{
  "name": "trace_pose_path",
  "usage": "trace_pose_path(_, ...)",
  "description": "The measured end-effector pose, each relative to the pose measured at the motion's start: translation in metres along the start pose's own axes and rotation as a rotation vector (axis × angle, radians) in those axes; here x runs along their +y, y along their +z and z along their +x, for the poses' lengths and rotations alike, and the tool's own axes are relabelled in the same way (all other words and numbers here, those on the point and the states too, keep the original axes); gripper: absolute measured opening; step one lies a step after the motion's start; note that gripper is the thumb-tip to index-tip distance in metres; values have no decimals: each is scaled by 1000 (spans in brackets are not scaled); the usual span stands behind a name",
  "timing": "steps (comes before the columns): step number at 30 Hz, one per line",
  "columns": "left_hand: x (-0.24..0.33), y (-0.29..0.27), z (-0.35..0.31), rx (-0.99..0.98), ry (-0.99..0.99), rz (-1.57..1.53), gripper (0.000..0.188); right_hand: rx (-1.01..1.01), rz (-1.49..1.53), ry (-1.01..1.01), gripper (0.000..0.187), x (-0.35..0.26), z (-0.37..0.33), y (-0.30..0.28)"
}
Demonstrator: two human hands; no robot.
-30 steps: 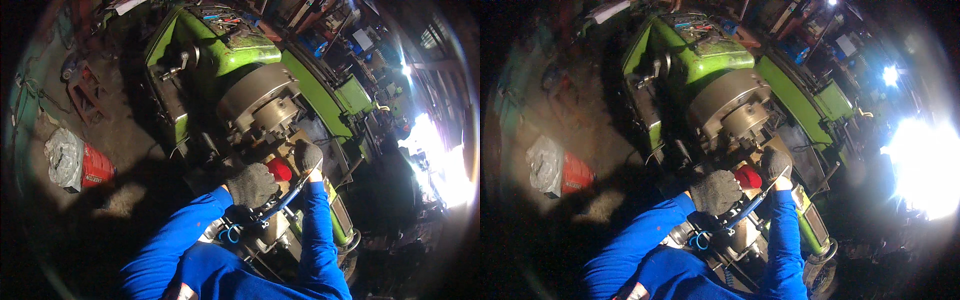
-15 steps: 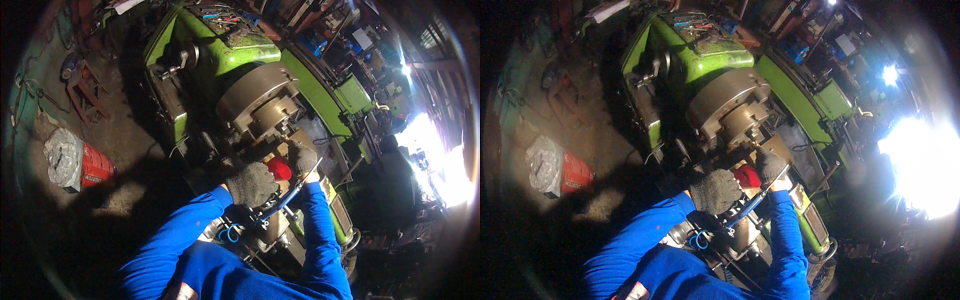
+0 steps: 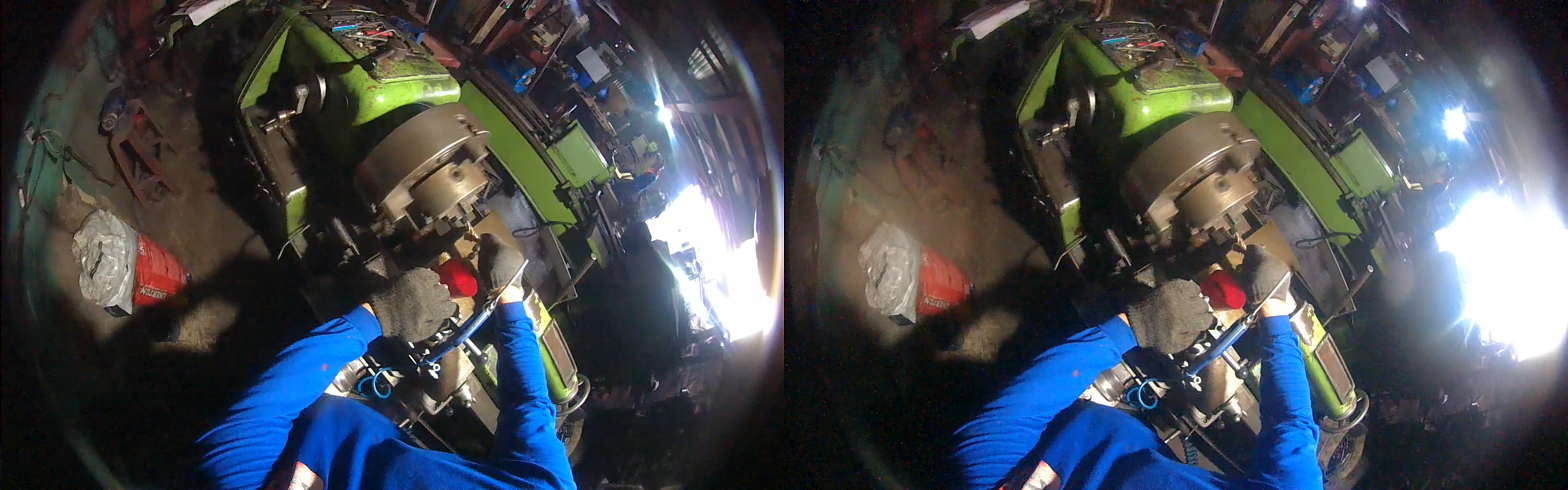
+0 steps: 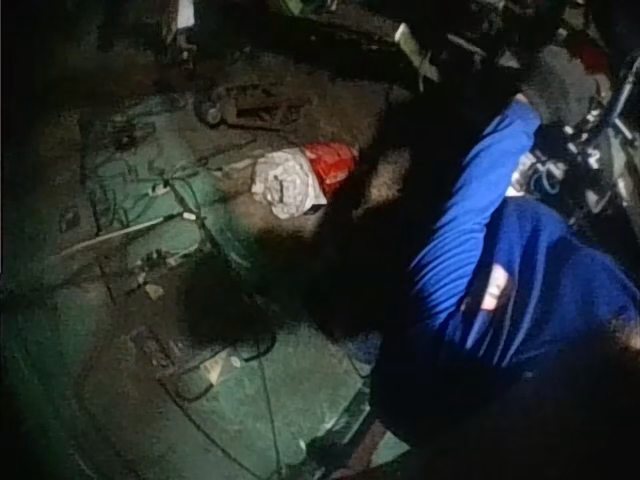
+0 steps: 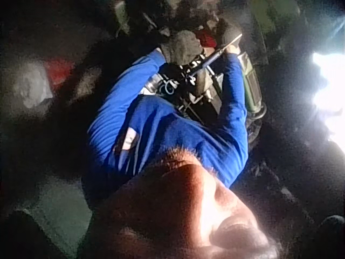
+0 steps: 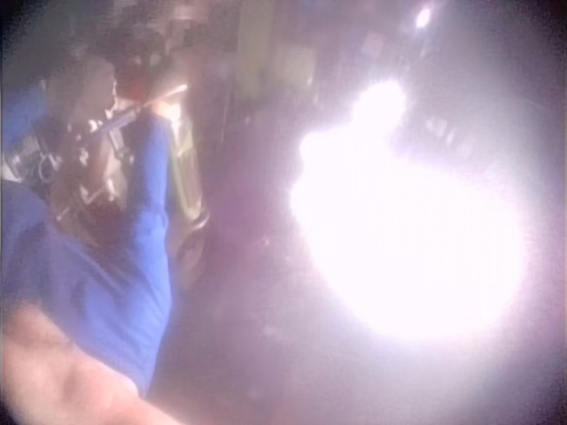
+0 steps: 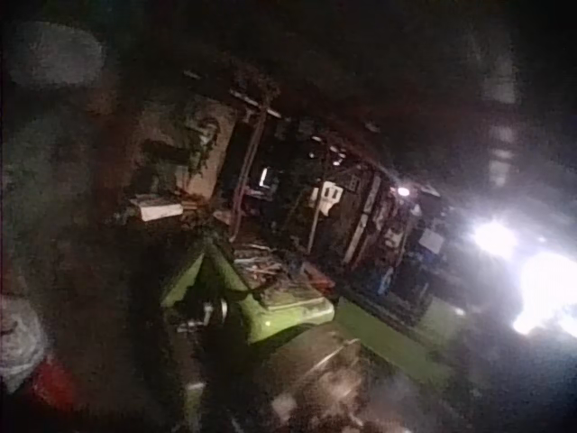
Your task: The person operates a green metal lathe, adjusting the tool post and controls while a cylindrical metal workpiece rotates. They use a red funnel to apply cutting fluid and manipulate the lathe's handwheels and levers to guide the cutting tool along the workpiece.
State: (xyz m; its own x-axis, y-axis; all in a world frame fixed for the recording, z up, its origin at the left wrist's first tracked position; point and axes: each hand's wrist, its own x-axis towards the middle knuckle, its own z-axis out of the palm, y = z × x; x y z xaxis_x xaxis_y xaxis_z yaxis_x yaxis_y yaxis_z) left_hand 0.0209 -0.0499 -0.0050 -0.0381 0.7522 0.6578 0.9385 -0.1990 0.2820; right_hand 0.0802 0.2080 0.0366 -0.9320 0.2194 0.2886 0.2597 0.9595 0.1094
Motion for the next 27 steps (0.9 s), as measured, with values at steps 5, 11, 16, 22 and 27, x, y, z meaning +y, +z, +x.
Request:
trace_pose_path(5,2,-6,0,43,24,-22,16,143,39,44,16,3,8,-1)
trace_pose_path(11,-1,-4,0,-6,11,-3,17,36,10,111,17,2,28,-14)
trace_pose_path(16,2,-4,3,21,8,-1,17,-1,-27,80,20,21,26,4)
trace_pose_path(22,4,-14,5,-29,-5,-24,12,-48,-77,119,18,10,11,-29)
trace_pose_path(27,6,-14,5,-14,22,-9,12,199,262,549,25,-2,-47,-76)
